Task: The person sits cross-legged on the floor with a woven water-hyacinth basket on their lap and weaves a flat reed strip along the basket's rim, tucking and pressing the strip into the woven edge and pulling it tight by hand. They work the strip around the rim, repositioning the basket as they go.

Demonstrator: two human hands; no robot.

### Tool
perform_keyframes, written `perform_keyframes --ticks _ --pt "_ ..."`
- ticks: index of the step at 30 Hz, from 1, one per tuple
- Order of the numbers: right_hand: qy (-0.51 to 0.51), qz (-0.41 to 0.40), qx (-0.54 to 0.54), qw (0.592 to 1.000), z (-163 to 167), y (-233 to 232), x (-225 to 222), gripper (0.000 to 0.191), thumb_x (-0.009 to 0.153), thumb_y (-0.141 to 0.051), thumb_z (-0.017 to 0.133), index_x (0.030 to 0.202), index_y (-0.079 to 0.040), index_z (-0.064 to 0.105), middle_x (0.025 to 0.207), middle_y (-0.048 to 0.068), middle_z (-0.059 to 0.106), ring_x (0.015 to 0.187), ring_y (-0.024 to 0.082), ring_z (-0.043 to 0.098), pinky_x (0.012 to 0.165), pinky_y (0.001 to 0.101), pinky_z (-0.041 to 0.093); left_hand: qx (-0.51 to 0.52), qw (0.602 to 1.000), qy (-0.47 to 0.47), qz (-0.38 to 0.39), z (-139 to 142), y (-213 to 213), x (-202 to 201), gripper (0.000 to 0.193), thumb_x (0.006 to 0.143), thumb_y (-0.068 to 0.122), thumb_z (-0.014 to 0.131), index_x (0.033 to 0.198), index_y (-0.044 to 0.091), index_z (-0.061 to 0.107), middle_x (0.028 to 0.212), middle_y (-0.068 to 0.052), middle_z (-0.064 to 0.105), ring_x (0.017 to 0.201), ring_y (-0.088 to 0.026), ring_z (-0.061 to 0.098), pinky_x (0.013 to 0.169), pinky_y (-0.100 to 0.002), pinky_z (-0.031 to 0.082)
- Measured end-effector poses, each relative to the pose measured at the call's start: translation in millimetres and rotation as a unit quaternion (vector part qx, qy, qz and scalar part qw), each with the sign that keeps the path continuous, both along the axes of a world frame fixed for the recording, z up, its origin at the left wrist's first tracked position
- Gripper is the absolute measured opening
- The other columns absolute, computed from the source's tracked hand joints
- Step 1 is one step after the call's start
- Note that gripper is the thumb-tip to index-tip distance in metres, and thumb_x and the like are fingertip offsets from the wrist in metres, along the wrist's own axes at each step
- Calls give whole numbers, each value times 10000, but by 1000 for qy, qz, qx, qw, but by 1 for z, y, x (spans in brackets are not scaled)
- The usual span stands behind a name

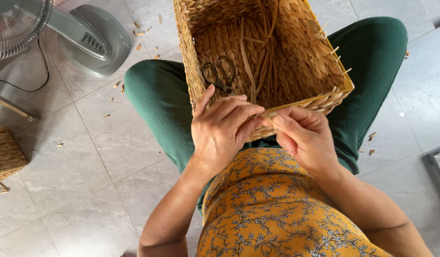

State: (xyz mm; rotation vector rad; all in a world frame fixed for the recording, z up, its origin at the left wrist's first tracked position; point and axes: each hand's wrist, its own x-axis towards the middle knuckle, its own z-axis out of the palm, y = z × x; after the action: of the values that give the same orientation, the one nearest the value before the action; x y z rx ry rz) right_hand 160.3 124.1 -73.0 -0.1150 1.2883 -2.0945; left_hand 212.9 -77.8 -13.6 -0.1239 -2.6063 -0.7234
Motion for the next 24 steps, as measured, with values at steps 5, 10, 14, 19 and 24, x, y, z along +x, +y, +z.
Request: perform_keyframes --ticks 5,10,14,19,24 --pt "142 15 131 981 8 11 -5 340 1132 -221 539 1109 17 780 646 -5 609 502 50 491 493 203 381 64 993 -94 35 6 1 -6 161 958 300 747 923 144 728 857 18 718 878 -212 707 1011 -423 463" --pt "82 -25 41 995 -4 4 9 284 1062 -132 584 1302 18 612 1129 29 665 597 113 595 494 254 453 93 974 -204 24 11 -3 -16 260 989 331 645 864 115 719 847 -51 718 825 -303 686 808 -449 507" --pt "37 -24 -17 999 -6 -2 20 525 1099 -108 567 1602 -6 460 948 142 676 730 146 674 569 252 506 68 974 -216 4 12 -2 -22 341 1000 362 602 821 93 710 826 -84 710 826 -333 688 780 -481 519" --pt "102 -12 31 994 3 -13 16 588 1020 -98 579 1564 -48 363 1126 90 700 761 122 701 573 246 565 87 964 -250 -33 13 -6 -24 375 1009 370 544 788 139 739 829 -74 701 829 -319 691 771 -472 528" --pt "202 -18 131 970 3 -13 9 228 1061 -126 607 1227 19 664 902 50 704 634 96 622 551 232 499 90 955 -278 -52 15 -8 -23 387 1025 354 539 781 133 741 802 -90 666 826 -321 675 808 -461 507"
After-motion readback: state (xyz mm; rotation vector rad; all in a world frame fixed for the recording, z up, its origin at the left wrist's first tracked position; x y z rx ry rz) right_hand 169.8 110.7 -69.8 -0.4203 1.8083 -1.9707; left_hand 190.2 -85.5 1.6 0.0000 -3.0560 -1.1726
